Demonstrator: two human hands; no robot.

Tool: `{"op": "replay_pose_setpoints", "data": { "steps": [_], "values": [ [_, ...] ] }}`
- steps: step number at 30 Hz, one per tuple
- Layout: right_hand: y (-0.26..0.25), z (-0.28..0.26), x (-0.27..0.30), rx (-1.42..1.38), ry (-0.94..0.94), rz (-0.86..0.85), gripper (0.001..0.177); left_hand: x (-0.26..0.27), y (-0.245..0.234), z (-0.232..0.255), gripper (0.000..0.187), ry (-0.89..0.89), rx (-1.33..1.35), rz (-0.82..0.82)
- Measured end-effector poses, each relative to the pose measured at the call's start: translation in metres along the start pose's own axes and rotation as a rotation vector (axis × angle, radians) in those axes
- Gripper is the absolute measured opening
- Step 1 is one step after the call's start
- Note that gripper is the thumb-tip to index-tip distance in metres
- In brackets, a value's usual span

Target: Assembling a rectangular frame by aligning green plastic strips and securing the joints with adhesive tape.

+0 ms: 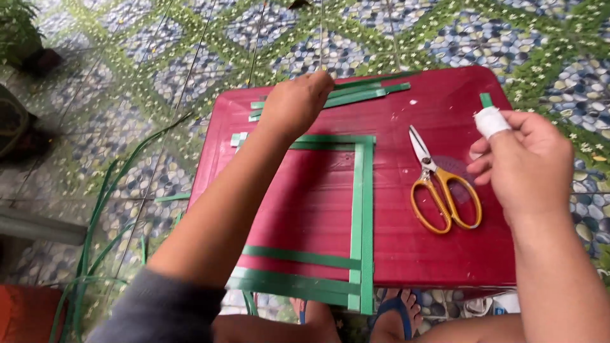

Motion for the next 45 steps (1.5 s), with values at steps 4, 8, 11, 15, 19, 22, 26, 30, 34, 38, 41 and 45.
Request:
{"op": "replay_pose_setpoints", "data": {
  "steps": [4,8,11,15,19,22,26,30,34,38,41,45],
  "values": [
    [0.005,-0.005,0.003,0.004,-0.082,-0.042,0.015,0.075,-0.087,0.044,0.019,-0.247,0.137,-0.18],
    [0.02,-0.006,0.014,-0.027,-0.071,-0.12,0.022,0.167,-0.122,0.044,0.012,-0.316,0.067,-0.154],
    [0.04,-0.017,0.033,0.055,-0.012,-0.268,0.022,0.222,-0.118,0.03,0.009,-0.572,0.063,-0.29],
    [0.068,-0.017,0.062,0.181,0.132,-0.487,0.019,0.256,-0.107,0.035,0.013,-0.488,-0.029,-0.329],
    [0.076,-0.018,0.076,0.288,0.195,-0.568,0.019,0.265,-0.102,0.038,0.018,-0.341,-0.018,-0.277],
    [0.077,-0.013,0.074,0.29,0.189,-0.575,0.021,0.261,-0.108,0.043,0.026,-0.271,0.003,-0.248],
    [0.077,-0.014,0.075,0.323,0.207,-0.584,0.02,0.259,-0.114,0.047,0.021,-0.169,-0.035,-0.153],
    [0.08,0.001,0.088,0.443,0.363,-0.728,0.026,0.258,-0.114,0.048,0.025,-0.125,-0.039,-0.149],
    [0.081,0.005,0.094,0.463,0.41,-0.784,0.03,0.257,-0.117,0.038,0.017,-0.217,-0.008,-0.183],
    [0.076,0.001,0.09,0.432,0.393,-0.736,0.024,0.267,-0.12,0.032,0.018,-0.214,-0.079,-0.157],
    [0.078,0.005,0.09,0.367,0.412,-0.742,0.03,0.275,-0.13,0.034,0.018,-0.167,-0.112,-0.064],
    [0.08,0.006,0.09,0.345,0.386,-0.702,0.025,0.285,-0.144,0.039,0.022,-0.225,-0.047,-0.056]
  ]
}}
Point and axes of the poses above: each hand's wrist, its own x-axis away from the middle knuckle, its own y-axis out of the palm, z = x × y, the point moved 9 cm from there along -x, towards the middle knuckle, and after that the axes turned 1 degree about -y, right-handed, at the moved point
